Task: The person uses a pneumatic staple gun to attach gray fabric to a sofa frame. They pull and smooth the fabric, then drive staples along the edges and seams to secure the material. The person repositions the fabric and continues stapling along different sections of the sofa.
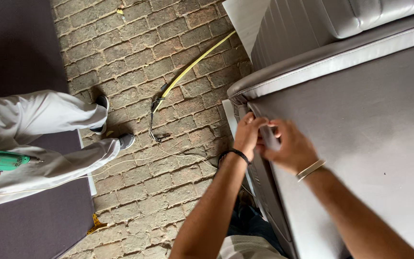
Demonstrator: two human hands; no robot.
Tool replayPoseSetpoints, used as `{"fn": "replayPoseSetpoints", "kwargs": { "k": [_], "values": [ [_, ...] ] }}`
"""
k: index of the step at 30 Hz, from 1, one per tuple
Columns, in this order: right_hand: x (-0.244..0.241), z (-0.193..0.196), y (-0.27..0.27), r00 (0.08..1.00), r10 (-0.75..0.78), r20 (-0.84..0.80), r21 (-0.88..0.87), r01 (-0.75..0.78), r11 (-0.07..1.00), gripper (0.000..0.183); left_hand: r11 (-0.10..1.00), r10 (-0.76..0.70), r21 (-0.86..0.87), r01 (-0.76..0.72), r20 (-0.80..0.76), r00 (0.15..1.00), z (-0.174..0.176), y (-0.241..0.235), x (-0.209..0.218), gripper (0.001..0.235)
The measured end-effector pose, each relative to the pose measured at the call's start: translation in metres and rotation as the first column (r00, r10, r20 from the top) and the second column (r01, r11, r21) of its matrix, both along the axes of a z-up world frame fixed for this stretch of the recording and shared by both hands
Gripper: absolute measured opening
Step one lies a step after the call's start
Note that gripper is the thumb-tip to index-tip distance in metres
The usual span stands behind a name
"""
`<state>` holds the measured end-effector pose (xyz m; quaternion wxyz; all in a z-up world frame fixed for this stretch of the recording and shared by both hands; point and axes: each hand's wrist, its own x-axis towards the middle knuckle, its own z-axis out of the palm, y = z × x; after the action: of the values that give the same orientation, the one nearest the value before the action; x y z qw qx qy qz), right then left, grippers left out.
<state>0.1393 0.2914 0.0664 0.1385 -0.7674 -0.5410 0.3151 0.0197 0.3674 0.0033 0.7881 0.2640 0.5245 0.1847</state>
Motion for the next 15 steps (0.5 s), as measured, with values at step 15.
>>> {"fn": "replayPoseSetpoints", "kwargs": {
  "k": [15],
  "values": [
    [-0.039,-0.01,-0.005,0.934,0.018,0.357,0.09,-0.054,0.995,0.034,0.939,0.338,-0.132,-0.317,0.196,0.921,-0.052,0.01,0.007,0.014]
  ]
}}
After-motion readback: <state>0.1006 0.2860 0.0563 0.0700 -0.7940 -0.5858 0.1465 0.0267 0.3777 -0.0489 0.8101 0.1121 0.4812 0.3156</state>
